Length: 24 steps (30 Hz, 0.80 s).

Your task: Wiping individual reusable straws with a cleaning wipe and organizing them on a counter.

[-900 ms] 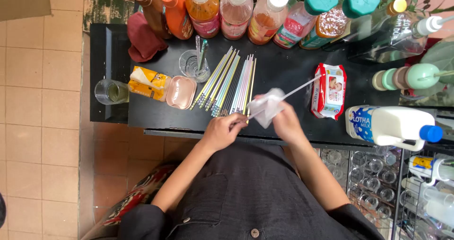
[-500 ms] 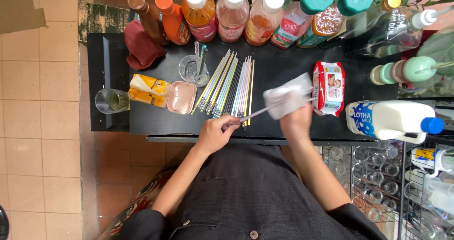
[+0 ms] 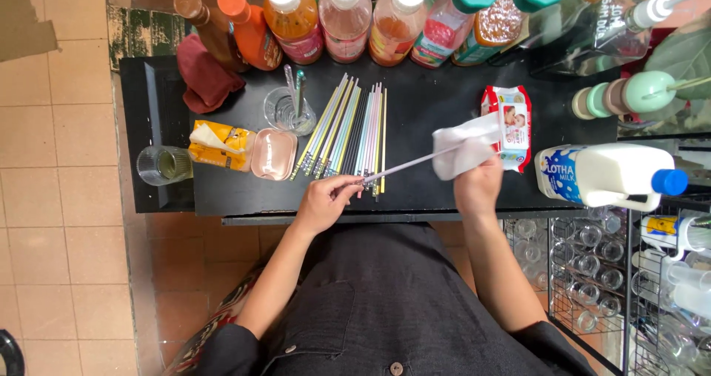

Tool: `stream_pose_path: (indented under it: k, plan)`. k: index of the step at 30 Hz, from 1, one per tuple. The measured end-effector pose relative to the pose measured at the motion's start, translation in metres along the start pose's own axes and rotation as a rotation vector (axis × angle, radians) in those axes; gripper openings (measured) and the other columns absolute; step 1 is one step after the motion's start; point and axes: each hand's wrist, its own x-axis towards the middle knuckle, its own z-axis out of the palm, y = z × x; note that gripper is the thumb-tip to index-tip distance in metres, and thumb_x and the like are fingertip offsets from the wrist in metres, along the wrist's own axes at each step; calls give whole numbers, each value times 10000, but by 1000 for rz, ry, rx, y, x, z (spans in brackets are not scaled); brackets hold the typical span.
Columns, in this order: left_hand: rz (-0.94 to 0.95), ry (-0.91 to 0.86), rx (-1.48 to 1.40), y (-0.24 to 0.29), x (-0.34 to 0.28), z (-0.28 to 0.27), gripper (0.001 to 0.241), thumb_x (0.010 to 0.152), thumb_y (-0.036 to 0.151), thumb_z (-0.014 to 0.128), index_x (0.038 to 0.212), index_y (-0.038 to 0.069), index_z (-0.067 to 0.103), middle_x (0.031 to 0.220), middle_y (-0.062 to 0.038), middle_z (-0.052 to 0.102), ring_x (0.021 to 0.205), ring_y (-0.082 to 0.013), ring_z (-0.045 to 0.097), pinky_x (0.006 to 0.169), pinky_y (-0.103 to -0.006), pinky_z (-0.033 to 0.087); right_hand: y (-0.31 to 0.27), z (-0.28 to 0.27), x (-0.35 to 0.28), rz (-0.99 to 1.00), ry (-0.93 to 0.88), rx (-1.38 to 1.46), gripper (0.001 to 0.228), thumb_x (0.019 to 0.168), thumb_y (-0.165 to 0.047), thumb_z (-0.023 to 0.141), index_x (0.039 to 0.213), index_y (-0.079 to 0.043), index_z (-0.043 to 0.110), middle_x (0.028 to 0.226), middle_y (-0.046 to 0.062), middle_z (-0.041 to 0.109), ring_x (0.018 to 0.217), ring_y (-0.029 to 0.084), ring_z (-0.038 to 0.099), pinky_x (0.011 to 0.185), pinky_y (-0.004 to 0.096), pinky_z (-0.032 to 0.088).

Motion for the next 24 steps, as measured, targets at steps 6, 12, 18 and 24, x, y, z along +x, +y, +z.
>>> stream_pose_path:
  k: [6, 12, 18, 24]
  plan:
    - [34, 2, -248, 1, 17, 5, 243, 986, 87, 635, 1188, 9, 745, 955, -75, 797, 715, -77, 682, 626, -221, 562, -2, -13, -5, -137, 109, 258, 157, 1072, -120, 610, 1119, 14, 678, 1122, 75, 710, 1012, 168, 698, 912, 326, 578]
    - [2, -95, -279, 21, 21, 32, 238, 1009, 138, 617, 1152, 12, 759, 926, -67, 797, 763, -66, 713, 610, -210, 554, 16, 6, -29, 93, 32, 69, 191, 979, -105, 657, 1147, -18, 683, 1037, 66, 738, 884, 138, 707, 774, 301, 581]
    - [124, -216, 78, 52, 22, 43, 176, 947, 180, 694, 1044, 80, 803, 855, -16, 798, 629, -62, 679, 585, -241, 522, 30, -31, -20, 111, -165, -114, 132, 950, -41, 686, 1063, 7, 733, 990, 57, 741, 872, 101, 683, 760, 253, 549]
    - [60, -131, 161, 24, 16, 45, 151, 858, 226, 815, 960, 116, 828, 739, -31, 764, 543, -86, 606, 541, -261, 481, -29, -40, 5, -174, 111, 117, 115, 1034, -84, 682, 1111, 1, 692, 1076, 42, 724, 943, 120, 684, 847, 278, 556]
